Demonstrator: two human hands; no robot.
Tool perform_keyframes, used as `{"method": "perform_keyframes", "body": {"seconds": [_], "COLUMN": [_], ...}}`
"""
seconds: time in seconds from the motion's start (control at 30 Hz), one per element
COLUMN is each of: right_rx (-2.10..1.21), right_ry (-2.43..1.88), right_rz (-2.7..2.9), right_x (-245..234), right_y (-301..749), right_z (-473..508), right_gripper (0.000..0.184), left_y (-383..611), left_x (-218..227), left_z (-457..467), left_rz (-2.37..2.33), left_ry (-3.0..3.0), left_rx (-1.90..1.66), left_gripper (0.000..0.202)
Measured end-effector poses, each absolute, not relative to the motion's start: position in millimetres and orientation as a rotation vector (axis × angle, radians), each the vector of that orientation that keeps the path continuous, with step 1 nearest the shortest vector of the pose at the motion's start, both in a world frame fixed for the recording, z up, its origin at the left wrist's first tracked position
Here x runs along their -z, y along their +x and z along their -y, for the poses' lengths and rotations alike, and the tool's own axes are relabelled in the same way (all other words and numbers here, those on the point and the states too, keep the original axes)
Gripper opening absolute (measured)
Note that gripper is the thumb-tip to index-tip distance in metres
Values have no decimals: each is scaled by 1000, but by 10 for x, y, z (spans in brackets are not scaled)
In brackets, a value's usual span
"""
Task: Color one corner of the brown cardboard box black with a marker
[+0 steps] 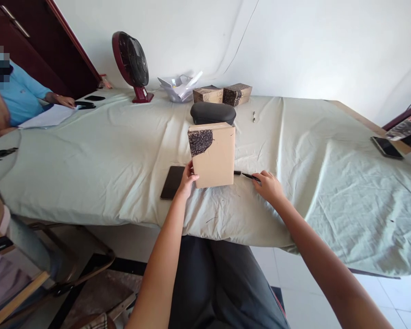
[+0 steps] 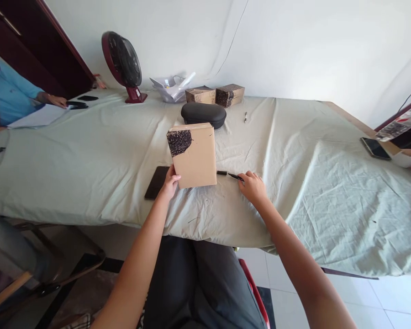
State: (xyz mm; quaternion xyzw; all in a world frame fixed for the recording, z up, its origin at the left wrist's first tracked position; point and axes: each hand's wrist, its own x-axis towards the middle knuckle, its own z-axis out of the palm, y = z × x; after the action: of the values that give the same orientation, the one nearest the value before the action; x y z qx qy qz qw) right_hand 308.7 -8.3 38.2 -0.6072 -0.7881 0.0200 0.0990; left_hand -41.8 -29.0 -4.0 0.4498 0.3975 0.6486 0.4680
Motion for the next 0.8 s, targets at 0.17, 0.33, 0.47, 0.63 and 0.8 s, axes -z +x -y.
{"method": "perform_keyframes", "body": {"seconds": [0.17, 0.33, 0.47, 0.63, 0.8], "right_rx": [-64, -144, -179, -124, -74], "right_ry": [-1739, -1713, -1567, -1558, -1681], "right_rz": [2346, 2297, 2327, 2348, 2359], "right_x": [-317, -245, -189, -214, -231], "right_y": [2960, 2720, 2514, 2479, 2576], "right_z": [-12, -83, -150, -201, -213], "right_gripper": [40, 46, 41, 43, 41], "left_y": [-411, -410, -417, -412, -402], "left_x": [25, 18, 19, 7, 3], "left_z": [293, 297, 295, 286, 283], "left_rz": [-982, -995, -1017, -1004, -982], "left_ry": [1058, 1063, 1068, 1049, 1020], "left_rx": [-1598, -1578, -1579, -1600, -1600], "left_gripper": [69, 68, 67, 70, 72]}}
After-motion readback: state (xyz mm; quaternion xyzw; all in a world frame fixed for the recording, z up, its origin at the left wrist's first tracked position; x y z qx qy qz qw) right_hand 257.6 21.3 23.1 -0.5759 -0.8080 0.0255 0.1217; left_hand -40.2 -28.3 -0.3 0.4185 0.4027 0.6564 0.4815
